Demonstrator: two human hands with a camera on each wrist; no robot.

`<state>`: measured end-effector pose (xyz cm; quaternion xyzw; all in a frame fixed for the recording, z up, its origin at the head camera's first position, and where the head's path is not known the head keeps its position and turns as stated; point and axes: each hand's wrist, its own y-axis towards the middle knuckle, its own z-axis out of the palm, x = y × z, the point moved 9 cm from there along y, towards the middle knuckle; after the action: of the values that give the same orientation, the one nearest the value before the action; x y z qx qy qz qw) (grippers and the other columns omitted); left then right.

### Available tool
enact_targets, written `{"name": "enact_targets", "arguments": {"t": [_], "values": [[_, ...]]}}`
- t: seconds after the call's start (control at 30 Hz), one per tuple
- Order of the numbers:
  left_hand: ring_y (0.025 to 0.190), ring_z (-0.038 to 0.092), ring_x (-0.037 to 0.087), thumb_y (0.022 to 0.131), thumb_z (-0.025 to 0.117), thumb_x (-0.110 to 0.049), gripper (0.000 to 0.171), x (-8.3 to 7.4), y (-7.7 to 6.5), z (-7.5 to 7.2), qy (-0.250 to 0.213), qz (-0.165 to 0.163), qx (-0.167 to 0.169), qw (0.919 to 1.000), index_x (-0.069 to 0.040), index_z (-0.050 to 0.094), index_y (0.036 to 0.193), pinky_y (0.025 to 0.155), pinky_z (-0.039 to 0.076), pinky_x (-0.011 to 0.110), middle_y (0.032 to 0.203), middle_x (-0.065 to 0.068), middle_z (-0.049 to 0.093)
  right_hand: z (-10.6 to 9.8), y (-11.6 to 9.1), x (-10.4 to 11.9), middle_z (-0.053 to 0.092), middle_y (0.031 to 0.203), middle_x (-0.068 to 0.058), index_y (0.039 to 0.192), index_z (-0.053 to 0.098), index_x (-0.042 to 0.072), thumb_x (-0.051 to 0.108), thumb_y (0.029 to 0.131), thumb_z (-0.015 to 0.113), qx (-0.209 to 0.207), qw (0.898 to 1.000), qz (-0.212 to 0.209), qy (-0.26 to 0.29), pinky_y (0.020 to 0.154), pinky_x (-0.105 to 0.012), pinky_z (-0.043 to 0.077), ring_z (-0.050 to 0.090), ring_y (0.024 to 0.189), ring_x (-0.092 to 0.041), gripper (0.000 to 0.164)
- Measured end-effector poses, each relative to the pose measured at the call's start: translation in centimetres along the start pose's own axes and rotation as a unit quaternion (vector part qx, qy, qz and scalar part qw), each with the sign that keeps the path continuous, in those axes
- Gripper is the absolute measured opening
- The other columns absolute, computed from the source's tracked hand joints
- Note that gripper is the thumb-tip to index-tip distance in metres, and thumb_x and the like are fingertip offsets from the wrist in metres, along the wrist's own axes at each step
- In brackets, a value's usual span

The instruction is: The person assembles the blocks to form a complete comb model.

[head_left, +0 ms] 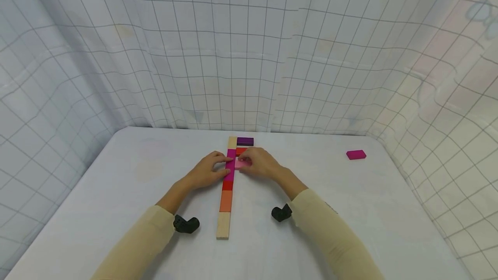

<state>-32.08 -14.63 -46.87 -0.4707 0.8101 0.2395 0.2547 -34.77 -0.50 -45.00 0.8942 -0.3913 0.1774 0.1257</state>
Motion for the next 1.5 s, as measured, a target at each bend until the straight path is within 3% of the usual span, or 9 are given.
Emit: {"name": "enact_targets", "arguments": {"t": [0.33,0.73,1.07,1.3,1.5], "values": [[0.125,0.053,0.034,0.098,0.071,-0.024,0.047,-0.5,-0.8,-0.5,0.006,-0.003,0.010,0.9999,-0.006,0.063,0.141,0.105,0.048,0.055,0.132,0.016,0.057,-2.6,-1.3,-1.1,0.070,0.121,-0.003,0.127,0.073,0.009,0.026,0.093,0.080,-0.001,0.999,0.026,0.034,0.094,-0.034,0.054,0.062,0.110,-0.022,0.039],[0.122,0.052,0.029,0.095,0.076,-0.028,0.047,-1.7,-2.9,0.0,-0.002,0.008,0.035,0.9993,-0.010,0.067,0.137,0.104,0.049,0.052,0.128,0.009,0.057,-6.3,-3.8,-4.6,0.071,0.120,-0.008,0.127,0.072,0.005,0.023,0.093,0.080,-0.022,0.998,0.047,0.037,0.088,-0.037,0.054,0.061,0.104,-0.022,0.039],[0.123,0.051,0.025,0.092,0.079,-0.035,0.055,-1.5,-3.8,0.8,0.012,0.002,0.046,0.9989,-0.012,0.065,0.140,0.105,0.049,0.050,0.129,0.006,0.057,-10.3,-7.6,-8.7,0.071,0.119,-0.017,0.123,0.072,-0.002,0.015,0.091,0.081,-0.075,0.995,0.045,0.045,0.086,-0.045,0.054,0.064,0.102,-0.030,0.038],[0.126,0.050,0.029,0.093,0.077,-0.040,0.059,-1.6,-4.0,0.9,0.017,0.007,0.051,0.9985,-0.010,0.064,0.141,0.106,0.047,0.054,0.133,0.009,0.056,-12.3,-10.6,-12.4,0.070,0.121,-0.018,0.127,0.070,-0.002,0.016,0.093,0.079,-0.088,0.990,0.103,0.044,0.089,-0.047,0.054,0.062,0.104,-0.030,0.039],[0.126,0.049,0.029,0.093,0.076,-0.041,0.059,-1.6,-4.2,0.9,0.019,0.008,0.048,0.9986,-0.010,0.064,0.142,0.107,0.046,0.054,0.134,0.009,0.056,-14.3,-13.2,-14.8,0.069,0.121,-0.022,0.126,0.069,-0.003,0.016,0.095,0.077,-0.104,0.986,0.128,0.034,0.091,-0.051,0.053,0.063,0.106,-0.034,0.038]]}}
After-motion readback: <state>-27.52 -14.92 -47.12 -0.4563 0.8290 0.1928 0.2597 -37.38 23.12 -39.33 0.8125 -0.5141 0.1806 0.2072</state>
